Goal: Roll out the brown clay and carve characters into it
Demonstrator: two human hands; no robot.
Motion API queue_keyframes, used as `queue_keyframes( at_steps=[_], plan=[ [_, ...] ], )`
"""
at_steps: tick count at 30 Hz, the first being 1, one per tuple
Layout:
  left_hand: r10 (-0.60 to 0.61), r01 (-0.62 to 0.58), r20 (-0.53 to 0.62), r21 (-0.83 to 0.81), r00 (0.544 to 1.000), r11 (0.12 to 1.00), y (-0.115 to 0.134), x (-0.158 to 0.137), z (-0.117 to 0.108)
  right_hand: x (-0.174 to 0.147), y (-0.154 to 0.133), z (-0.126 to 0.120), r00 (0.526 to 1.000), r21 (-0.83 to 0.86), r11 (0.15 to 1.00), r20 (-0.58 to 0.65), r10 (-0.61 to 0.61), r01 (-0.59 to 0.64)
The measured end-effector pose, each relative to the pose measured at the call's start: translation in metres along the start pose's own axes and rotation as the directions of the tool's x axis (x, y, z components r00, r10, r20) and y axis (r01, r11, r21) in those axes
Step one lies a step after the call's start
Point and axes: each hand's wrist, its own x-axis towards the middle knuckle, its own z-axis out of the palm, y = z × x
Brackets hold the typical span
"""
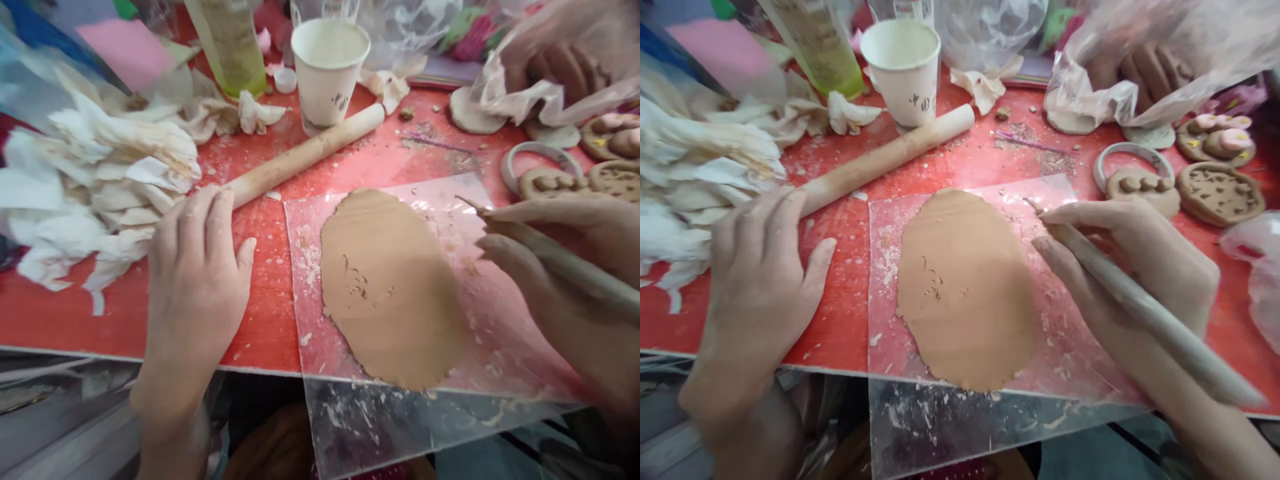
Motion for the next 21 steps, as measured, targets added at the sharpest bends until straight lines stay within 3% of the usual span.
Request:
queue_keyframes(
  at_steps=[3, 5, 8, 10, 13, 16, 21],
  plan=[
    [0.004, -0.003, -0.006, 0.096, 1.000, 0.995, -0.004, 0.011, 0.001, 0.009, 0.035, -0.002, 0.947, -0.130, 0.943, -0.058, -0.316, 0.306],
    [0.021, -0.016, -0.041, 0.121, 0.999, 0.993, -0.008, 0.020, 0.005, 0.011, 0.059, -0.003, 0.904, -0.148, 0.894, -0.004, -0.428, 0.422],
    [0.055, -0.043, -0.099, 0.124, 0.994, 0.991, -0.015, 0.031, 0.011, 0.011, 0.087, -0.001, 0.896, -0.274, 0.853, 0.147, -0.419, 0.444],
    [0.071, -0.057, -0.128, 0.109, 0.989, 0.992, -0.017, 0.032, 0.010, 0.011, 0.096, 0.000, 0.904, -0.402, 0.811, 0.156, -0.398, 0.426],
    [0.094, -0.087, -0.149, 0.057, 0.984, 0.995, -0.013, 0.022, 0.002, 0.012, 0.098, 0.002, 0.911, -0.472, 0.805, -0.007, -0.411, 0.360],
    [0.140, -0.138, -0.114, 0.027, 0.984, 0.990, -0.001, 0.009, -0.001, 0.014, 0.092, 0.004, 0.870, -0.405, 0.836, -0.164, -0.465, 0.370],
    [0.204, -0.205, -0.036, -0.062, 0.978, 0.977, 0.015, 0.010, 0.014, 0.014, 0.082, 0.008, 0.839, -0.316, 0.837, -0.177, -0.515, 0.447]
  ],
)
